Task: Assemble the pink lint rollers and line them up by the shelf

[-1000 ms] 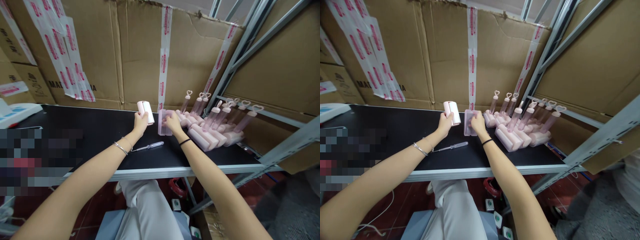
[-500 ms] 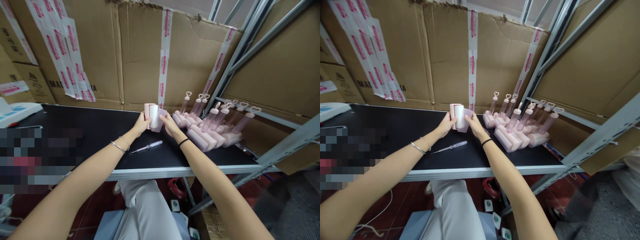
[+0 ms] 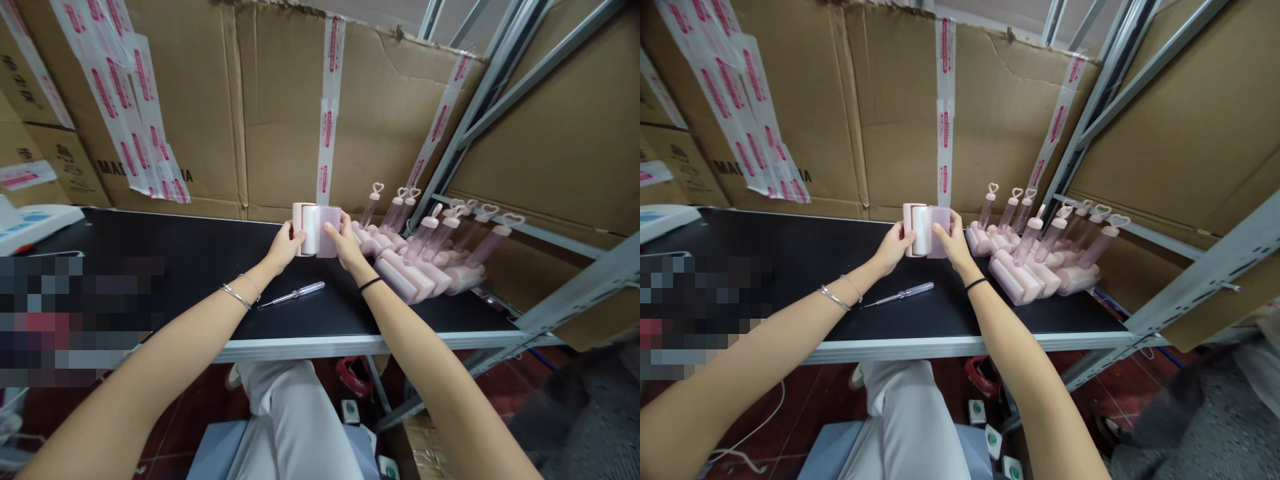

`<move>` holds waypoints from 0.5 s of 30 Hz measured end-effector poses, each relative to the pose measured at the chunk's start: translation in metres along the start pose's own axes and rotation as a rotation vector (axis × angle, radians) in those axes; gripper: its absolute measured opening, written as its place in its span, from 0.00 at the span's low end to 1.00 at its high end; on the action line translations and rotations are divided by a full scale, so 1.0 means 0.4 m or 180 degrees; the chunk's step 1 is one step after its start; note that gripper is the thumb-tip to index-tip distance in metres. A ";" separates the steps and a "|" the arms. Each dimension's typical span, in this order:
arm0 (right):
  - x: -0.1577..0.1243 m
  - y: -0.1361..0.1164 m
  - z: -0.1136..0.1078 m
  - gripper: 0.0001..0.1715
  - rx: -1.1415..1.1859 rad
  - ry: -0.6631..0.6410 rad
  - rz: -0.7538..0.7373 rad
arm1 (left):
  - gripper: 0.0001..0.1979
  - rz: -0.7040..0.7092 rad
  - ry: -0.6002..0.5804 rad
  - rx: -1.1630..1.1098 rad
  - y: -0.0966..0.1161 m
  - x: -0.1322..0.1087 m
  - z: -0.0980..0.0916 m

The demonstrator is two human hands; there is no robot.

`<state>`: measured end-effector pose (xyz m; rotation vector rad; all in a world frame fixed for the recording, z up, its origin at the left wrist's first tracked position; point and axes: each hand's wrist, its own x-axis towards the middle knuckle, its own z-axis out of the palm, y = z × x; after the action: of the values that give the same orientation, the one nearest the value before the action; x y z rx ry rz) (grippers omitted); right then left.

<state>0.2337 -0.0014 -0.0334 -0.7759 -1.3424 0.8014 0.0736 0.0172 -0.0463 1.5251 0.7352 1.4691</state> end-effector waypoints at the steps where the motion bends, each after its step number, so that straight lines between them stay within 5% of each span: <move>1: -0.001 0.000 0.002 0.45 -0.0013 0.0000 -0.0013 | 0.17 -0.0021 0.0017 -0.0030 0.001 -0.001 0.002; 15: 0.003 -0.005 -0.007 0.44 -0.0238 0.0109 -0.0039 | 0.20 -0.0007 -0.0181 0.0189 0.018 -0.010 0.012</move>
<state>0.2365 -0.0016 -0.0312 -0.8357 -1.3513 0.7286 0.0769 0.0096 -0.0413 1.6039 0.7522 1.4077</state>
